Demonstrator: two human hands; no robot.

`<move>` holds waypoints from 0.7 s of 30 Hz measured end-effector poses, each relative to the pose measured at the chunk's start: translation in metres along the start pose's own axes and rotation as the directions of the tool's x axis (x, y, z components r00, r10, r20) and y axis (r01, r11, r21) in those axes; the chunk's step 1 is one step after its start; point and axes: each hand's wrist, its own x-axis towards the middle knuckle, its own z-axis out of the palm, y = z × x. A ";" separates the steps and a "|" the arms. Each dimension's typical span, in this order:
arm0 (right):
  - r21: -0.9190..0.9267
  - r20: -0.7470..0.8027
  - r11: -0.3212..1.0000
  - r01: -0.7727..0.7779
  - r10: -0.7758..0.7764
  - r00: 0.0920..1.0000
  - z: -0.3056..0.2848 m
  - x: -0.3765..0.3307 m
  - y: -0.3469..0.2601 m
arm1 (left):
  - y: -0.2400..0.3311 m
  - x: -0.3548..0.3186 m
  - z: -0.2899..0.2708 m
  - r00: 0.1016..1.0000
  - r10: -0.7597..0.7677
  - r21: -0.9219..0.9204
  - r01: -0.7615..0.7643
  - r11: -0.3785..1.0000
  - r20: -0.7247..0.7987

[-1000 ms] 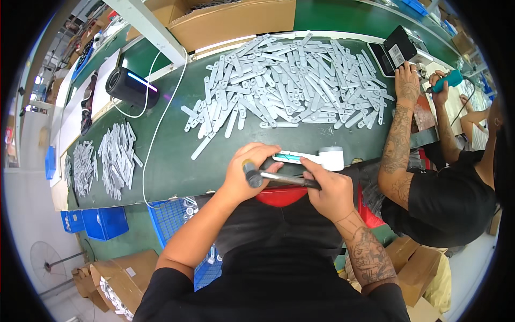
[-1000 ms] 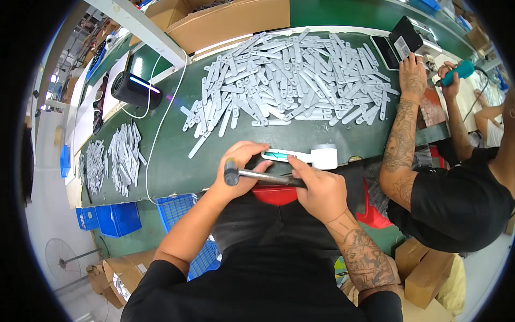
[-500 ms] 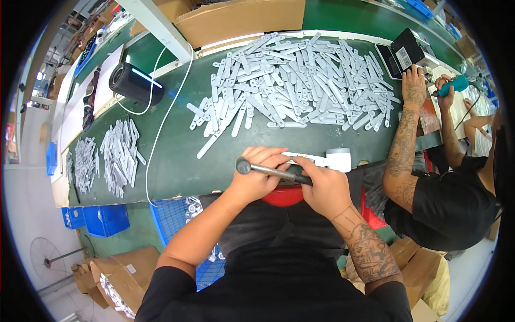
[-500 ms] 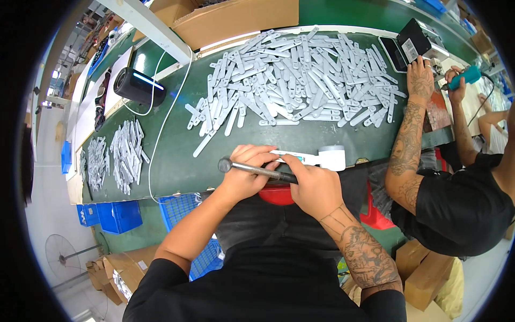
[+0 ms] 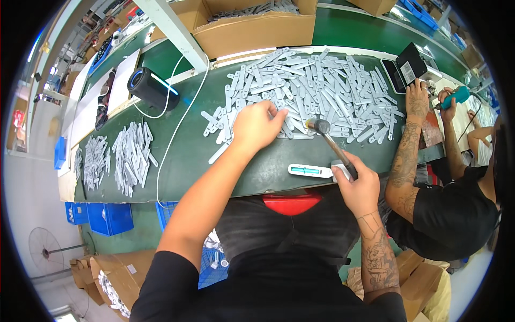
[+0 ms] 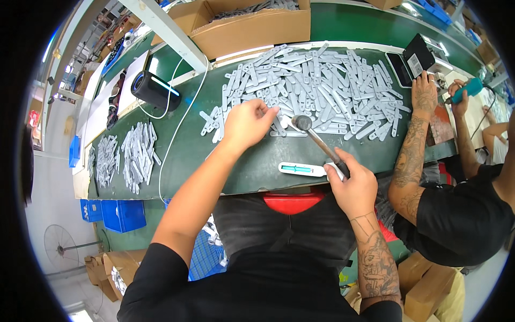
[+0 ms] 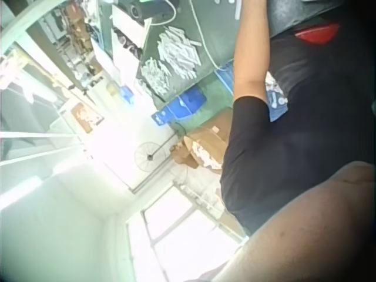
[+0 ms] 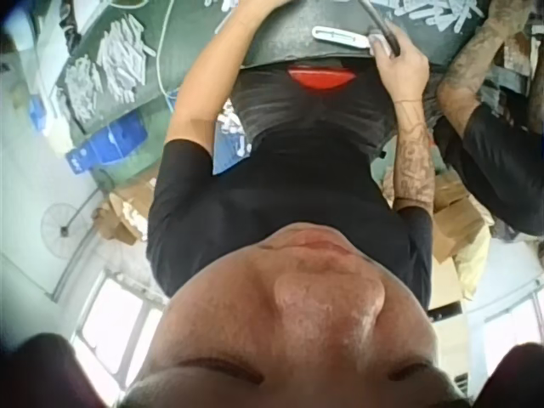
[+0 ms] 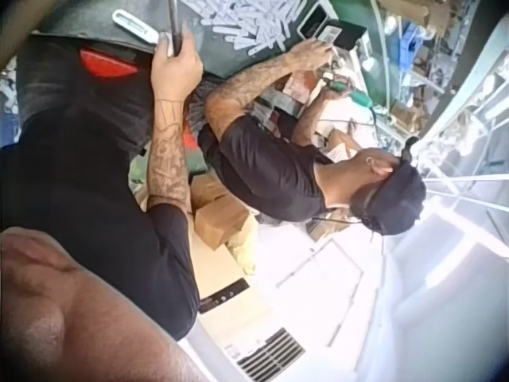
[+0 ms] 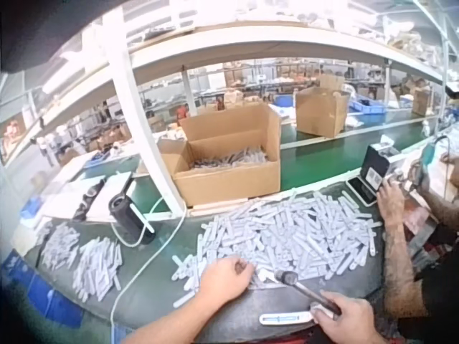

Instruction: The person assembles handheld device housings by picking up plastic casings and metal strips from the table, fitting the metal strips into the casings by hand, and tapping them into place with a small mallet.

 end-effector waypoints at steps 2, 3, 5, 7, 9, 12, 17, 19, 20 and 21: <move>0.003 -0.058 0.995 0.100 -0.099 0.993 0.005 0.000 0.001 | 0.009 0.025 0.002 1.000 -0.005 0.128 0.004 0.992 0.004; -0.005 -0.100 0.988 0.152 -0.152 0.983 0.007 0.001 0.002 | 0.012 0.035 0.003 0.999 -0.016 0.230 0.008 0.973 0.032; -0.035 -0.083 0.987 0.158 -0.160 0.984 0.008 0.005 0.005 | 0.015 0.043 0.006 0.997 -0.023 0.335 -0.003 0.942 0.074; -0.057 -0.059 0.990 0.132 -0.135 0.989 0.009 0.014 0.009 | 0.015 0.042 0.004 0.999 -0.044 0.254 0.040 0.966 0.012; -0.065 -0.050 0.967 0.246 -0.250 0.967 0.009 0.025 0.013 | 0.014 0.028 0.002 0.992 0.129 0.222 -0.125 0.967 -0.005; -0.009 -0.024 0.968 0.250 -0.250 0.968 0.009 0.038 0.013 | 0.015 -0.010 0.001 0.882 0.460 0.004 -0.462 0.887 -0.100; 0.049 0.076 0.978 0.201 -0.204 0.976 0.008 0.052 0.008 | 0.028 -0.068 0.019 0.769 0.636 -0.107 -0.640 0.761 -0.069; 0.035 0.093 0.981 0.192 -0.194 0.977 0.008 0.054 0.007 | 0.033 -0.074 0.030 0.779 0.622 -0.107 -0.626 0.772 -0.074; 0.026 0.106 0.984 0.178 -0.180 0.978 0.009 0.054 0.007 | 0.034 -0.075 0.034 0.787 0.612 -0.102 -0.617 0.780 -0.075; 0.022 0.106 0.984 0.175 -0.176 0.979 0.009 0.055 0.007 | 0.034 -0.074 0.038 0.786 0.613 -0.107 -0.618 0.779 -0.075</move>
